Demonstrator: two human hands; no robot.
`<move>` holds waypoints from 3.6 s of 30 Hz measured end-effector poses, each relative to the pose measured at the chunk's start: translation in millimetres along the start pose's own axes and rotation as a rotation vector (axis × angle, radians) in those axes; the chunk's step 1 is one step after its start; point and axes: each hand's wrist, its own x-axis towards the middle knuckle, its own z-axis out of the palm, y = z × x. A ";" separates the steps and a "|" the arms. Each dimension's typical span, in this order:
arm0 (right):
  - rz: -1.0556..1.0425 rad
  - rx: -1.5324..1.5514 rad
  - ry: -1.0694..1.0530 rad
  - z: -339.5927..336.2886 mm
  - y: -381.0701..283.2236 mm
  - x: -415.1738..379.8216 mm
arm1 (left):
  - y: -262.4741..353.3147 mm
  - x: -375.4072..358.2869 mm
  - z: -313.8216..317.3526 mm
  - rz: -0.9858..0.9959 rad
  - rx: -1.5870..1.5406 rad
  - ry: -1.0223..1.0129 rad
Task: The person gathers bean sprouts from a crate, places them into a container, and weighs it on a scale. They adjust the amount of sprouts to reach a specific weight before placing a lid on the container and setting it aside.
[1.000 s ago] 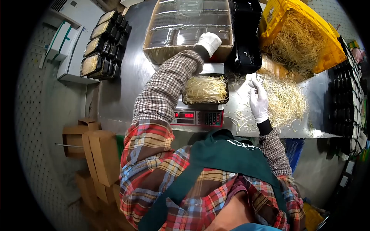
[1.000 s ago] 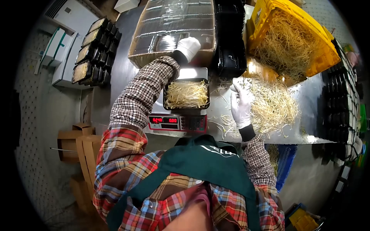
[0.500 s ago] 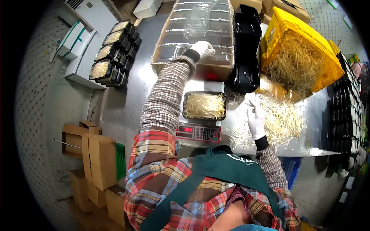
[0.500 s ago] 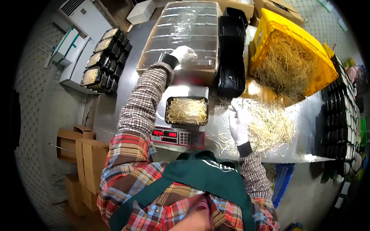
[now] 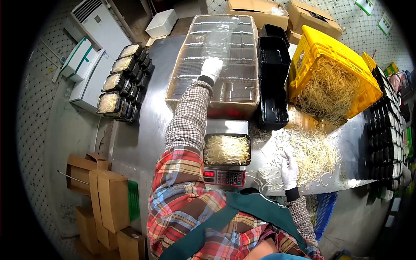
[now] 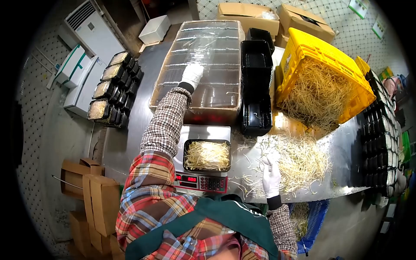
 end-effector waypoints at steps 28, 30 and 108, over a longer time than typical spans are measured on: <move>0.102 0.718 -0.633 34.5 -129.6 132.5 | 72.9 -230.8 -217.1 0.394 -0.969 0.336; 0.065 0.669 -0.564 41.5 -143.0 112.6 | 89.9 -266.0 -206.5 -0.075 -1.808 0.343; 0.401 0.238 -0.462 117.9 -36.0 4.6 | 185.8 -380.1 -143.5 -1.654 -2.151 0.271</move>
